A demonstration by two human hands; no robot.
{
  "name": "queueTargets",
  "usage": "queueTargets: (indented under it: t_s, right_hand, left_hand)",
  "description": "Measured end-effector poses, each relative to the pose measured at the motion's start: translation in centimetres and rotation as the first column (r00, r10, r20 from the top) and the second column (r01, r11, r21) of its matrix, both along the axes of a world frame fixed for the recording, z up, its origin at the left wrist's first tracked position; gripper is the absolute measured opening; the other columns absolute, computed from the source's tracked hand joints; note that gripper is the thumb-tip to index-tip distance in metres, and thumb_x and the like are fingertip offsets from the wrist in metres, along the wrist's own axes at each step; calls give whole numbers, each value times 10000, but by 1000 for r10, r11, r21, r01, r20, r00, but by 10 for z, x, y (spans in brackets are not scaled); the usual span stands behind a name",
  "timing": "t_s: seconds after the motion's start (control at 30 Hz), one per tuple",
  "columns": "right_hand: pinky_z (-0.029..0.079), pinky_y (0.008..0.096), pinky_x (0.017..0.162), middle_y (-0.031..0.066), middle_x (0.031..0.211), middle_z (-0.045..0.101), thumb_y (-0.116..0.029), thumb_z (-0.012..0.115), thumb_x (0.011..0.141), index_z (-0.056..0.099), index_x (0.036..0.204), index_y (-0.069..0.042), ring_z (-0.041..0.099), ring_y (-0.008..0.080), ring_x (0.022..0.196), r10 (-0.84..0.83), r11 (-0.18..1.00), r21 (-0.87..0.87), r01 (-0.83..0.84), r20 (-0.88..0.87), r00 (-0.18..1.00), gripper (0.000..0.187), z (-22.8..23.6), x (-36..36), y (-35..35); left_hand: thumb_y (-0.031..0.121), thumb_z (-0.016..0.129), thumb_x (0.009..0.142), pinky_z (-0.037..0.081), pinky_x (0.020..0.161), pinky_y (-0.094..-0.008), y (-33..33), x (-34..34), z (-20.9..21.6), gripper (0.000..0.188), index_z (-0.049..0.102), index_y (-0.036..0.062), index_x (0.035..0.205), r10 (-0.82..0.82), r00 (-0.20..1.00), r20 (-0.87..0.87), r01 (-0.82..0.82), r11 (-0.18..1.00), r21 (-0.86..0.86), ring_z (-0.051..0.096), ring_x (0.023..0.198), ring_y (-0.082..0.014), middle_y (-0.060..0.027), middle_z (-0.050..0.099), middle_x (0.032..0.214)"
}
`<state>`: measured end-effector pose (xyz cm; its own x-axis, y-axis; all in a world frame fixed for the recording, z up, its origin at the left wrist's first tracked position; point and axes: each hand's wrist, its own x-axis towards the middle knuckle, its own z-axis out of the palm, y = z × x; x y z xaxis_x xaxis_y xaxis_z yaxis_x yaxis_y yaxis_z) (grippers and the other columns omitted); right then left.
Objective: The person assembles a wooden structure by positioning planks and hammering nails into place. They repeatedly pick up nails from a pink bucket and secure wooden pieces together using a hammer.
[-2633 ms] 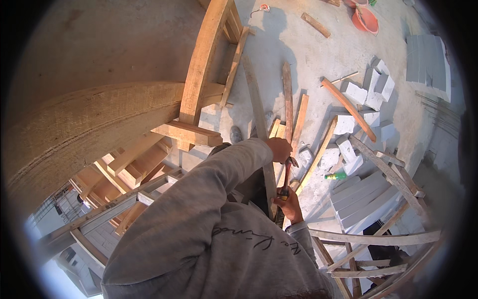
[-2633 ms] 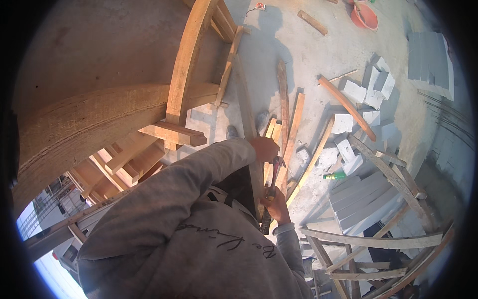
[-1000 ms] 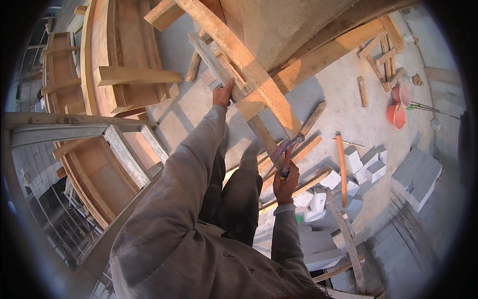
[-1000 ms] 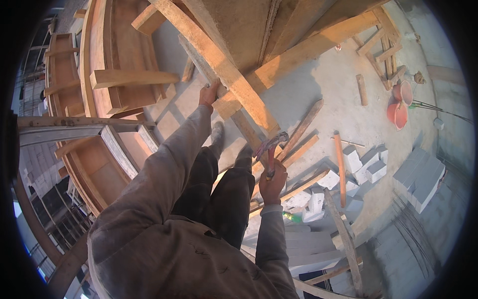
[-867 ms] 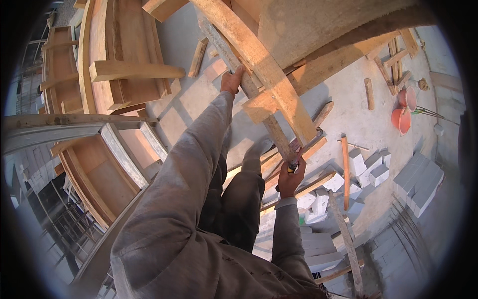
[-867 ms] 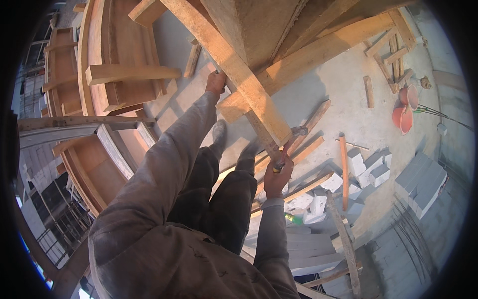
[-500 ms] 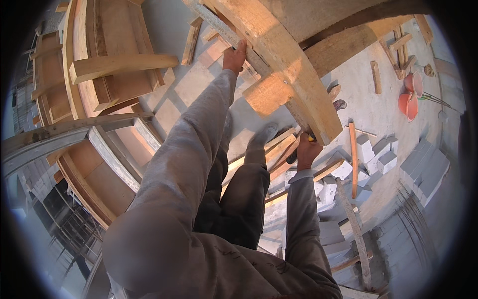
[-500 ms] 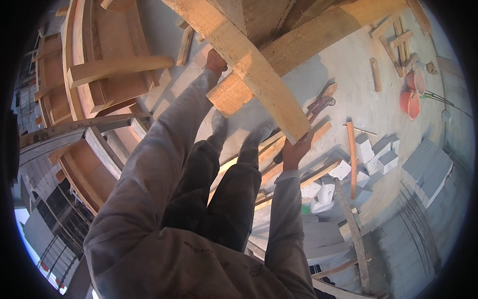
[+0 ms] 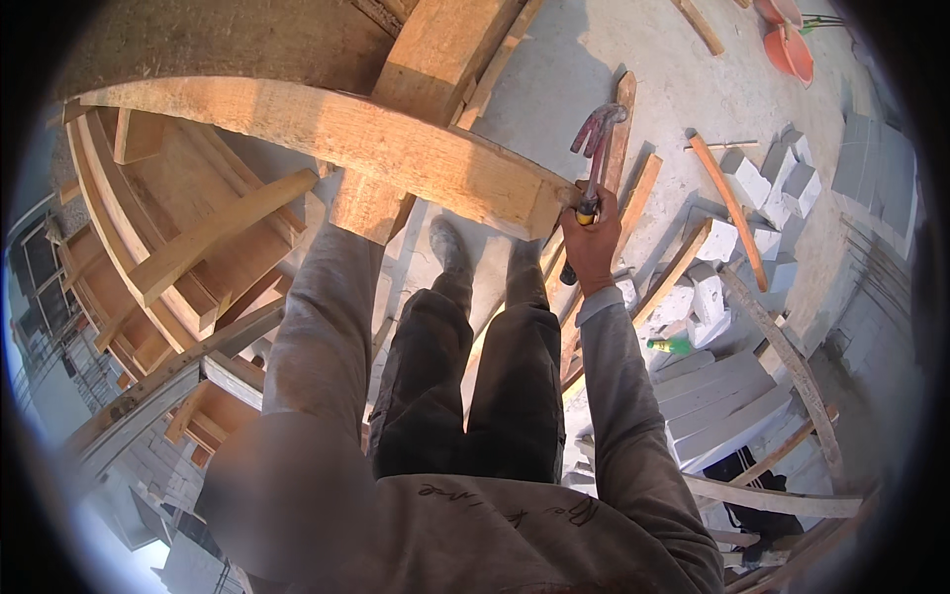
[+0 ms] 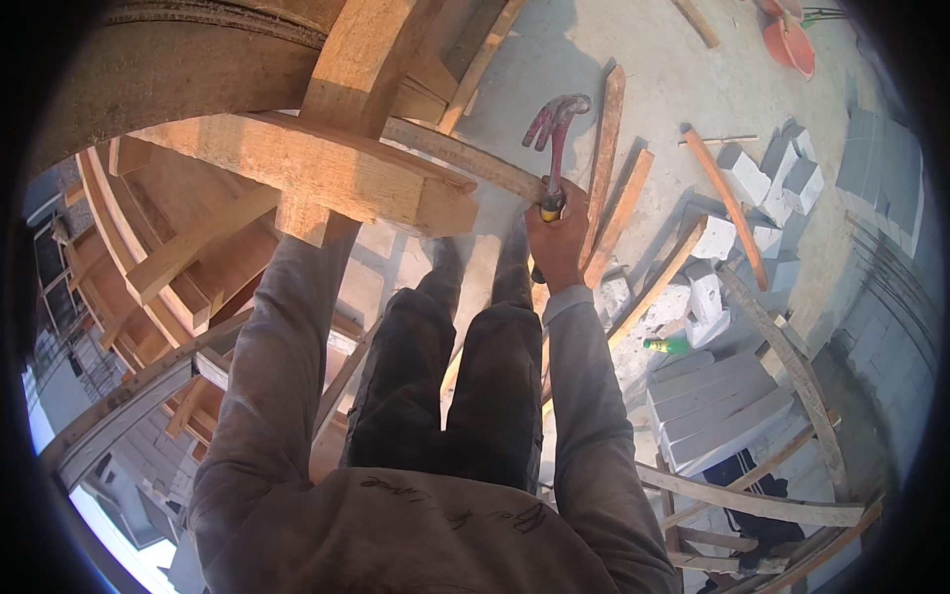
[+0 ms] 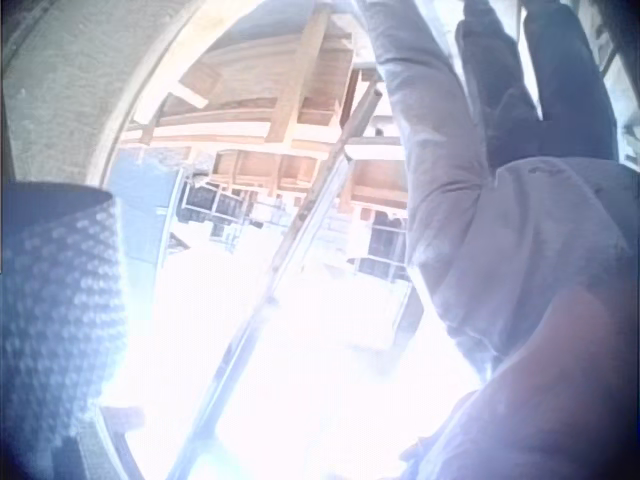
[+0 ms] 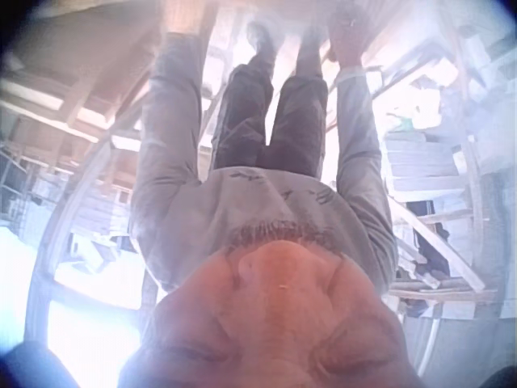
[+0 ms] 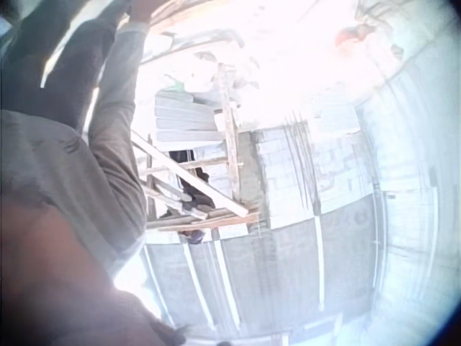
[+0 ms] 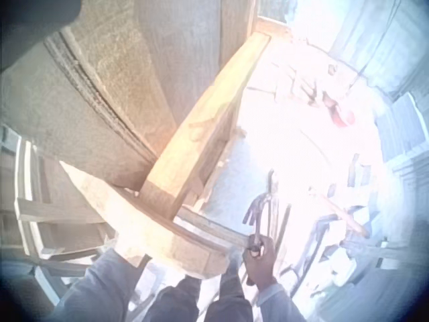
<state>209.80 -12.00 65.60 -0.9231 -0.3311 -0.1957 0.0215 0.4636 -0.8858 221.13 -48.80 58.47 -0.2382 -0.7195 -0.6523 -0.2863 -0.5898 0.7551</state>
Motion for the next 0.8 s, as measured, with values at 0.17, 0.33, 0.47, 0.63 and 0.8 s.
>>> queueTargets:
  t_s: [0.17,0.33,0.47,0.63,0.8]
  right_hand:
    - [486,304,869,104,1008,630,54,639,760,586,1154,-4,621,202,929,-24,999,-44,18,-148,989,402,-16,-29,15]
    - [483,338,886,130,1071,627,49,650,752,583,1128,-18,628,260,985,-36,995,-102,20,-149,988,387,-37,-42,32]
    - [453,406,896,144,1091,629,27,691,717,577,1101,-31,605,324,1013,75,996,-26,-80,-155,985,405,-19,-55,51]
    - [451,434,895,151,1092,636,24,720,689,571,1093,-52,594,365,1011,190,977,96,-190,12,982,438,22,-45,142]
    - [499,396,847,158,1069,624,102,685,709,577,1074,-32,614,332,984,99,984,111,-139,312,945,403,29,-7,241]
  left_hand:
    - [639,510,931,339,443,-312,7,-40,-5,584,590,66,1004,2,999,33,-4,998,55,510,562,-163,-48,593,785]
    - [647,488,942,305,439,-297,20,-67,-3,530,583,130,1012,16,997,71,-20,998,57,498,562,-145,-18,594,802]
    - [653,471,952,278,435,-286,58,-71,3,488,577,181,1019,35,995,93,-41,997,58,488,562,-131,5,595,815]
    - [583,558,943,259,436,-260,158,-40,24,403,514,183,952,70,994,88,-80,991,108,417,525,-99,18,501,752]
    - [525,628,916,310,444,-267,250,-20,21,443,527,106,1021,44,955,293,-130,952,278,477,632,-104,-5,488,819]
